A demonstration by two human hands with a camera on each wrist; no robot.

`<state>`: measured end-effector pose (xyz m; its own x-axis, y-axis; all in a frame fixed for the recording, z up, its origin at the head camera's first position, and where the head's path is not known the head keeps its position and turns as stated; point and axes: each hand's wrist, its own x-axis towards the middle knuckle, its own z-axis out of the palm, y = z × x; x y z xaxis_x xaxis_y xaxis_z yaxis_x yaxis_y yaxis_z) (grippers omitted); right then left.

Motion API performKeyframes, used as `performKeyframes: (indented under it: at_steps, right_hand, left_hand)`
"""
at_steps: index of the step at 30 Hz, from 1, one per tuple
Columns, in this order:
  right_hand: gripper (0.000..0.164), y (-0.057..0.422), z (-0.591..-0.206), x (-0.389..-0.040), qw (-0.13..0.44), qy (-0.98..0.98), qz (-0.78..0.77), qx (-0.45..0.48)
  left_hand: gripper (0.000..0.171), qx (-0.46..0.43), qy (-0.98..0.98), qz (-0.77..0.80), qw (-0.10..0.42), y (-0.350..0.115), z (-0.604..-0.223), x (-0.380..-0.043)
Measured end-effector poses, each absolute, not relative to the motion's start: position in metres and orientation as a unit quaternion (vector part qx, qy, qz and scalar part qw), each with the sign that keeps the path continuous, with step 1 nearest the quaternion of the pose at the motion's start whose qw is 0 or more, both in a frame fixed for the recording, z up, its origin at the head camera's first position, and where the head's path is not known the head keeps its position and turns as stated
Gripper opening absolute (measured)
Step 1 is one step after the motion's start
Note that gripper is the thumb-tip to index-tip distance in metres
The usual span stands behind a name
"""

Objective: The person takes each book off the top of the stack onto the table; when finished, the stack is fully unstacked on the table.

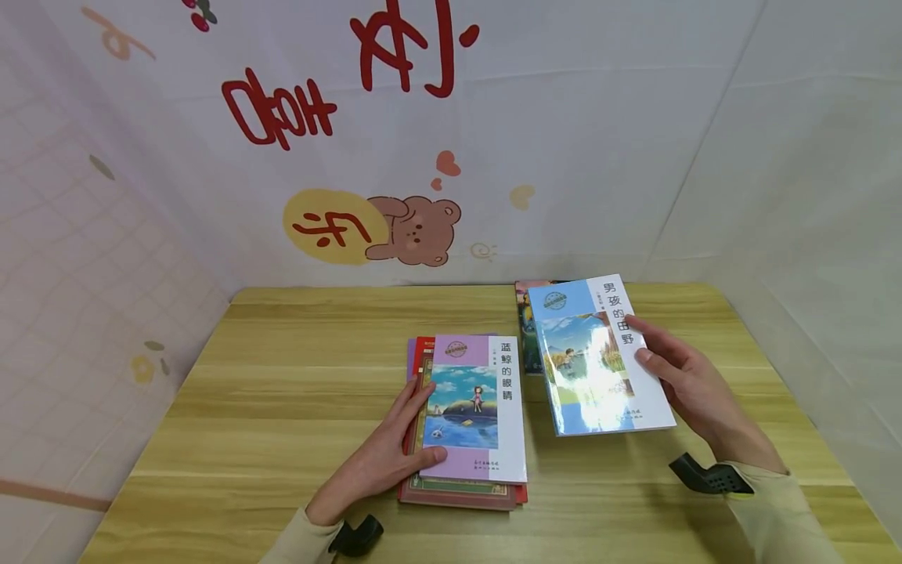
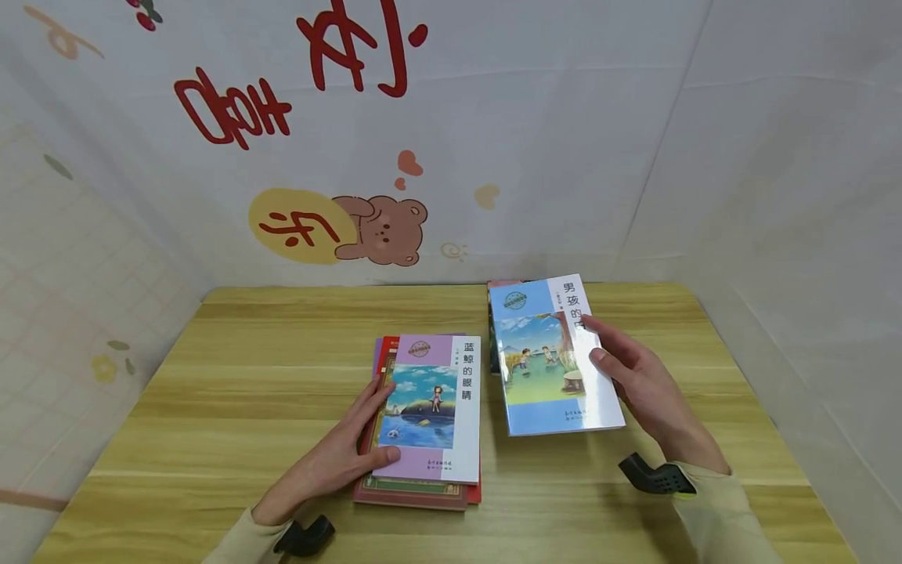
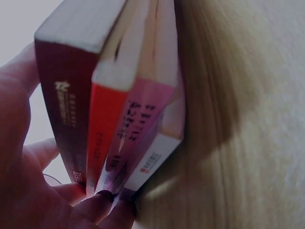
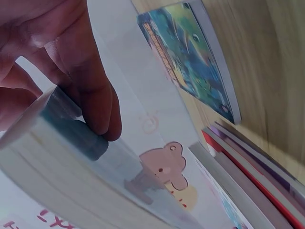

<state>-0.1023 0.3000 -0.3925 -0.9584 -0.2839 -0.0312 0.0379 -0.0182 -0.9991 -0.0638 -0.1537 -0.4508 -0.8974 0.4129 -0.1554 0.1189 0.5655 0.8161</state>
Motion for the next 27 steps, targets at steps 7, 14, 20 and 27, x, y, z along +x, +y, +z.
performKeyframes:
  at_steps: [7,14,20,27]
  right_hand:
    - [0.054,0.313,-0.392,-0.109,0.1,0.684,-0.718,-0.084]
    - [0.051,0.324,-0.393,-0.114,0.092,0.665,-0.736,-0.089]
    - [0.052,0.333,-0.395,-0.119,0.088,0.653,-0.747,-0.09]
    - [0.051,0.346,-0.397,-0.128,0.088,0.624,-0.772,-0.087]
  left_hand:
    - [0.094,0.153,0.868,0.442,0.168,-0.154,-0.45,-0.064]
    - [0.094,0.152,0.866,0.446,0.168,-0.154,-0.45,-0.063]
    - [0.094,0.149,0.868,0.444,0.167,-0.154,-0.452,-0.062]
    - [0.094,0.155,0.87,0.44,0.162,-0.154,-0.453,-0.063]
